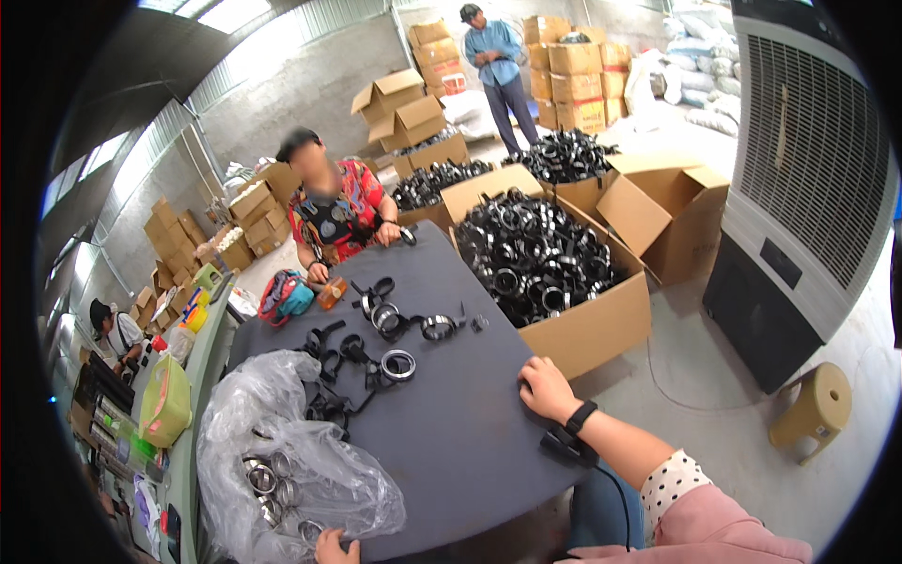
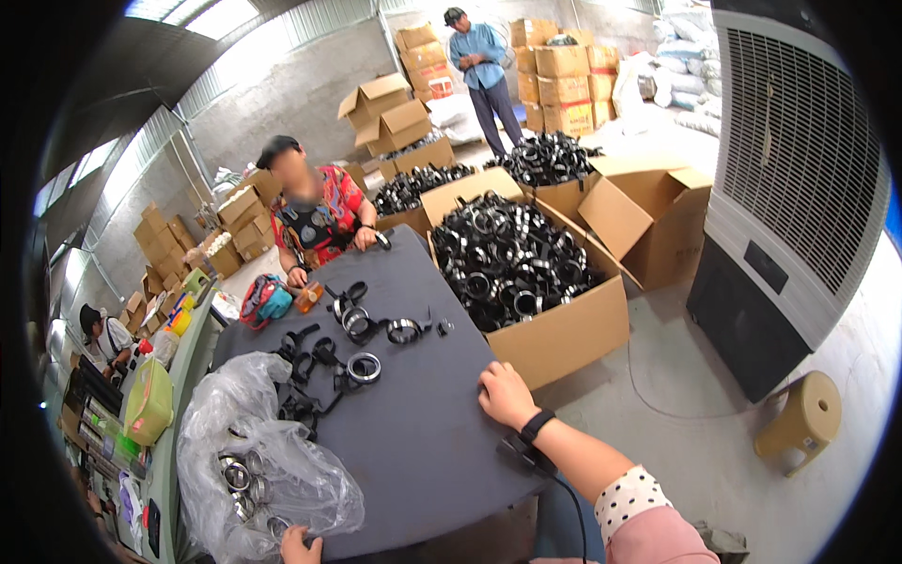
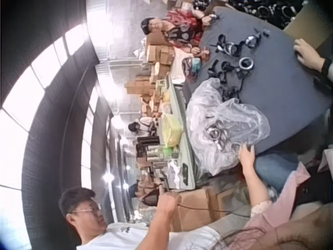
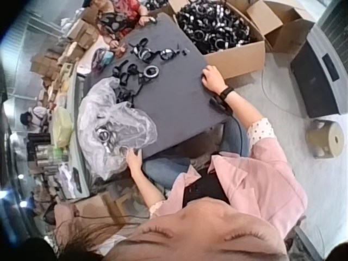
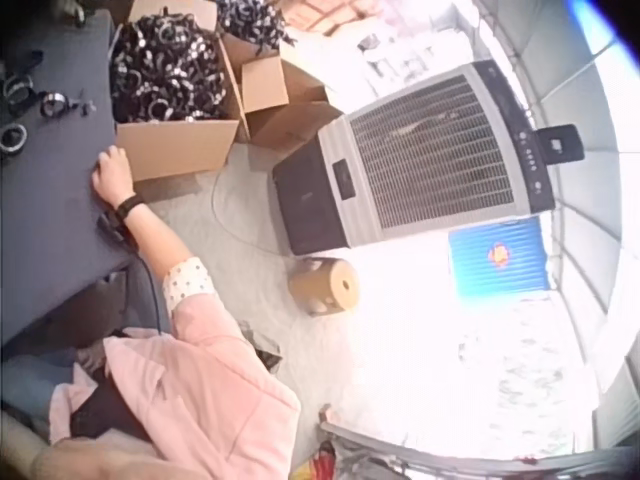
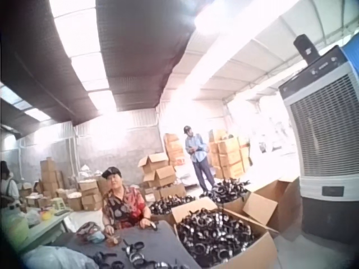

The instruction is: Assembling plastic and metal ring components at a factory workstation.

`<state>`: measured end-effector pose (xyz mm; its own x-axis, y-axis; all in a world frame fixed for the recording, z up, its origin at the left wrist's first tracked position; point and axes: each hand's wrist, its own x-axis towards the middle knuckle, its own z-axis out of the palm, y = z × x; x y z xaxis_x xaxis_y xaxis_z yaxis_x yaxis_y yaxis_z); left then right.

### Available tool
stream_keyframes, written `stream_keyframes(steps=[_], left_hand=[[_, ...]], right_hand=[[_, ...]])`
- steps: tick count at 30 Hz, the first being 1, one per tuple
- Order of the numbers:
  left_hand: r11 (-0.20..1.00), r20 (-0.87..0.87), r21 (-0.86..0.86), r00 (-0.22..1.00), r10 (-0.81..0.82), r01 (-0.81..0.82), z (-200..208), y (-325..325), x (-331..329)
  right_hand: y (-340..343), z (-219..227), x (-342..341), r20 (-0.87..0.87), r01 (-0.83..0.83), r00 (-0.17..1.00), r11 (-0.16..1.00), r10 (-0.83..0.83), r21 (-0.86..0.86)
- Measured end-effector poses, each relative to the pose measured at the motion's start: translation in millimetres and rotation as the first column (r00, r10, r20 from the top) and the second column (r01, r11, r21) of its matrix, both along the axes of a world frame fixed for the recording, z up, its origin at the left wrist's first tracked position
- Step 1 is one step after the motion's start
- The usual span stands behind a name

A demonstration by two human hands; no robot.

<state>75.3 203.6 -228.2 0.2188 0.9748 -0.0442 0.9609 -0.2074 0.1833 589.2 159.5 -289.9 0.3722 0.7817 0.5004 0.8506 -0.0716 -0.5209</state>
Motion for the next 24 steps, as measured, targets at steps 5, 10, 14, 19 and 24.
stream_keyframes(steps=[5, 10, 14, 19, 24], left_hand=[[0.987, -0.019, 0.156, 0.999, -0.036, 0.038, -18.9, 0.6, -5.9], [0.992, 0.018, 0.101, 0.997, -0.073, 0.071, -16.0, 0.5, -8.9], [0.981, 0.047, 0.163, 0.992, -0.118, 0.109, -16.9, -4.9, -18.2], [0.994, 0.051, 0.091, 0.996, -0.071, 0.066, -4.2, -4.0, -4.1], [0.965, 0.061, 0.253, 0.994, -0.090, 0.072, -5.8, 4.4, -13.4]], right_hand=[[7.8, 2.4, 10.0, -0.225, 0.015, 0.974, 1.000, -0.011, 0.015], [7.7, 53.7, 19.1, -0.992, -0.123, 0.112, 0.992, 0.054, 0.040], [-0.5, 109.0, 6.0, -0.630, 0.197, -0.636, 0.882, 0.447, 0.427], [-3.1, 142.1, -6.5, -0.382, 0.385, -0.657, 0.725, 0.650, 0.571], [0.9, 174.2, -29.9, -0.322, 0.377, -0.693, 0.705, 0.645, 0.601]])
